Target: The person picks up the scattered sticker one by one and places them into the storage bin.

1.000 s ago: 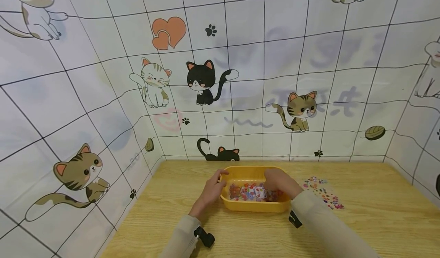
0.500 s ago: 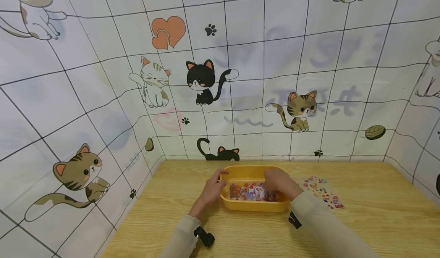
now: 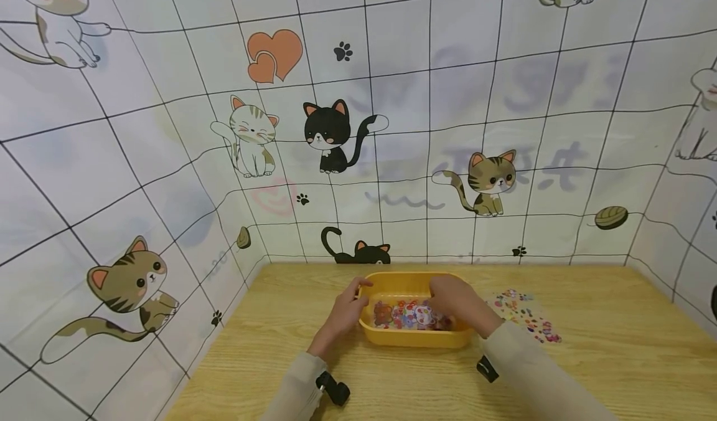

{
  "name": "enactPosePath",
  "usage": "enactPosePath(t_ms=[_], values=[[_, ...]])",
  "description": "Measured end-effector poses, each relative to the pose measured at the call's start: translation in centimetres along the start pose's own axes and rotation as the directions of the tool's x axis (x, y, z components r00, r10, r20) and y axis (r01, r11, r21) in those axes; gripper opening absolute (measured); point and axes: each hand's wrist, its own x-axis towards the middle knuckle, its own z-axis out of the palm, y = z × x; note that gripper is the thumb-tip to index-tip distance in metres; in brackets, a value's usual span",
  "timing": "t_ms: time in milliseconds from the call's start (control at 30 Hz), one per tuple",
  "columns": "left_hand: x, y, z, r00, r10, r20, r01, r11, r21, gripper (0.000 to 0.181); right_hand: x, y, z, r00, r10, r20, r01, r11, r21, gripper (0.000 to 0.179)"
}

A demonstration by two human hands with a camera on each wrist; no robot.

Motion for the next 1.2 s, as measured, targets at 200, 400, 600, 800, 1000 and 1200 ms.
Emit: enactPosePath(t_ms=[200,400,600,800,1000,1200], values=[[0.0,-0.1,0.0,1.0,-0.01,-0.008,0.01,1.0,0.007,0.036,-1.5,0.3,-1.5,0.996,-0.057,-0.072,0.058,0.998,0.009,0.027],[0.1,0.0,0.0,1.0,-0.011,-0.018,0.011,1.0,0.018,0.036,-2.8,1.3,-2.6,0.99,-0.076,-0.118,0.079,0.997,0.021,0.012],[0.0,0.0,0.2,1.0,-0.002,-0.016,0.003,1.0,0.021,0.036,-3.3,3.2,-2.5,0.979,-0.043,-0.2,0.058,0.996,0.071,0.013],[0.1,0.0,0.2,1.0,-0.004,-0.024,0.005,1.0,0.026,0.035,-4.0,4.8,-2.8,0.95,-0.042,-0.308,0.079,0.991,0.109,0.014],[0.0,0.1,0.2,1.0,-0.01,-0.024,0.011,1.0,0.016,0.034,-4.9,6.2,-3.5,0.932,-0.025,-0.362,0.076,0.989,0.126,0.016],[0.0,0.1,0.2,1.0,-0.007,-0.025,0.007,1.0,0.016,0.035,-5.6,7.6,-3.8,0.935,0.02,-0.353,0.042,0.985,0.166,0.017]])
